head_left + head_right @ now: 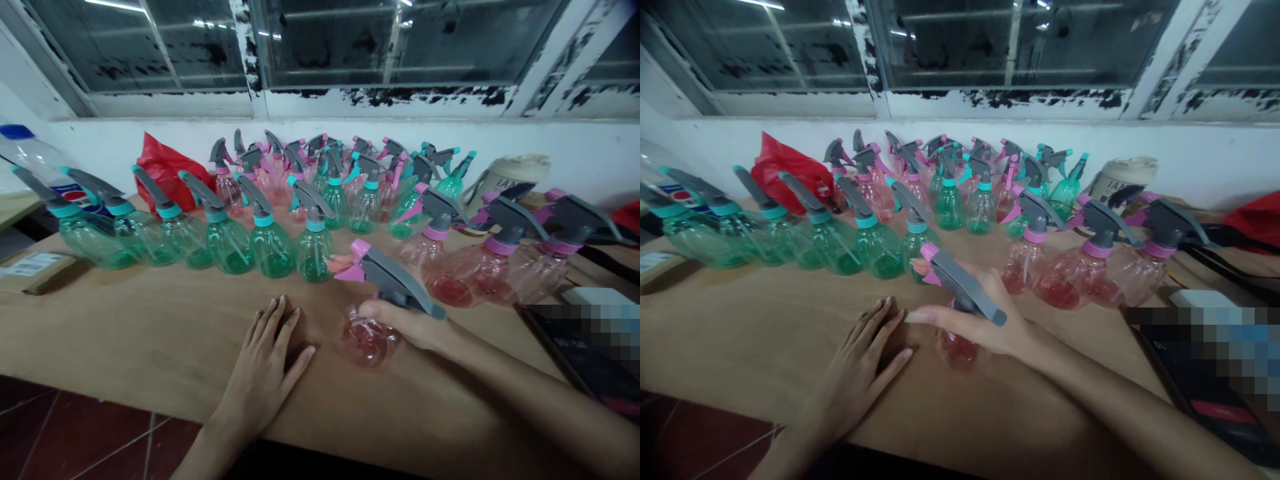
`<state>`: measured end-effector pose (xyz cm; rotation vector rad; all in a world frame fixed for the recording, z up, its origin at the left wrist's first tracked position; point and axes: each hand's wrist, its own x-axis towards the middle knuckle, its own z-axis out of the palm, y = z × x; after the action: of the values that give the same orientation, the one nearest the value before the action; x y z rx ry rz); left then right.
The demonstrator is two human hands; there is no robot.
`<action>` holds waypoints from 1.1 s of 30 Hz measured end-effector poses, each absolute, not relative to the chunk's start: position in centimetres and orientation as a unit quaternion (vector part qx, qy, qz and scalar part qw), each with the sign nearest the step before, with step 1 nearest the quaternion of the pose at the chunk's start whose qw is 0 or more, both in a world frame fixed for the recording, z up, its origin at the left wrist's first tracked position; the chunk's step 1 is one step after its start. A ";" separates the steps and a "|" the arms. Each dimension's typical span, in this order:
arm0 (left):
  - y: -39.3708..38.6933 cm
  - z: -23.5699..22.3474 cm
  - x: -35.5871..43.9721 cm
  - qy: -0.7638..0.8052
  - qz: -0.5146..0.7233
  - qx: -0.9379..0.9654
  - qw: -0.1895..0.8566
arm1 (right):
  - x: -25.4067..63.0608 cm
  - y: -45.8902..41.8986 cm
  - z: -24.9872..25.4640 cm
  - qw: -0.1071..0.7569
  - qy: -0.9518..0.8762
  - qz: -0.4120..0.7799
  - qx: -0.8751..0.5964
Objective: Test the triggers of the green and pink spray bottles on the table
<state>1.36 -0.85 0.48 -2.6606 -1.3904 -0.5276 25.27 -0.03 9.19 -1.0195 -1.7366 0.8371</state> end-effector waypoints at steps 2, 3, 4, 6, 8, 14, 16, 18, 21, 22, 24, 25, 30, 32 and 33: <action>-0.9 0.5 1.3 -0.455 -0.177 -0.871 0.051 | 25.5 0.0 8.8 0.461 -0.695 0.374 -0.405; -0.9 0.4 1.4 -0.454 -0.181 -0.871 0.052 | 25.6 0.0 8.5 0.462 -0.689 0.388 -0.401; -0.9 0.4 1.4 -0.452 -0.184 -0.871 0.054 | 25.7 -0.1 8.3 0.462 -0.683 0.398 -0.402; -0.9 0.4 1.4 -0.451 -0.187 -0.871 0.053 | 25.9 -0.2 8.1 0.459 -0.678 0.404 -0.409; -0.9 0.3 1.5 -0.451 -0.190 -0.871 0.051 | 26.0 -0.4 8.0 0.457 -0.681 0.393 -0.416; -0.8 0.2 1.4 -0.450 -0.203 -0.869 0.047 | 26.3 -1.6 8.3 0.434 -0.727 0.248 -0.470; -0.8 0.2 1.3 -0.448 -0.207 -0.869 0.049 | 26.5 -2.3 8.3 0.420 -0.732 0.193 -0.501; -0.8 0.1 1.3 -0.446 -0.211 -0.868 0.051 | 26.7 -3.0 8.3 0.408 -0.728 0.156 -0.528; -0.7 0.0 1.3 -0.445 -0.213 -0.868 0.053 | 27.0 -3.9 8.4 0.401 -0.724 0.124 -0.547; -0.7 0.0 1.3 -0.445 -0.214 -0.868 0.055 | 27.0 -4.1 8.5 0.401 -0.726 0.114 -0.547; -0.7 -0.1 1.3 -0.446 -0.213 -0.868 0.059 | 27.1 -4.2 8.8 0.396 -0.731 0.089 -0.548; -0.7 -0.1 1.3 -0.446 -0.213 -0.867 0.061 | 27.1 -4.2 8.9 0.394 -0.731 0.075 -0.552; -0.6 -0.2 1.2 -0.448 -0.212 -0.866 0.062 | 27.3 -2.7 9.1 0.374 -0.690 0.049 -0.618; -0.6 -0.2 1.1 -0.446 -0.211 -0.868 0.061 | 27.4 -1.4 8.8 0.373 -0.676 0.041 -0.635; -0.6 -0.3 1.1 -0.445 -0.211 -0.868 0.062 | 27.4 -0.7 8.6 0.382 -0.674 0.028 -0.631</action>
<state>1.11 -0.56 -0.26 -2.6252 -1.3445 -0.6382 27.43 -0.68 8.59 -1.6112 -1.7211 0.0725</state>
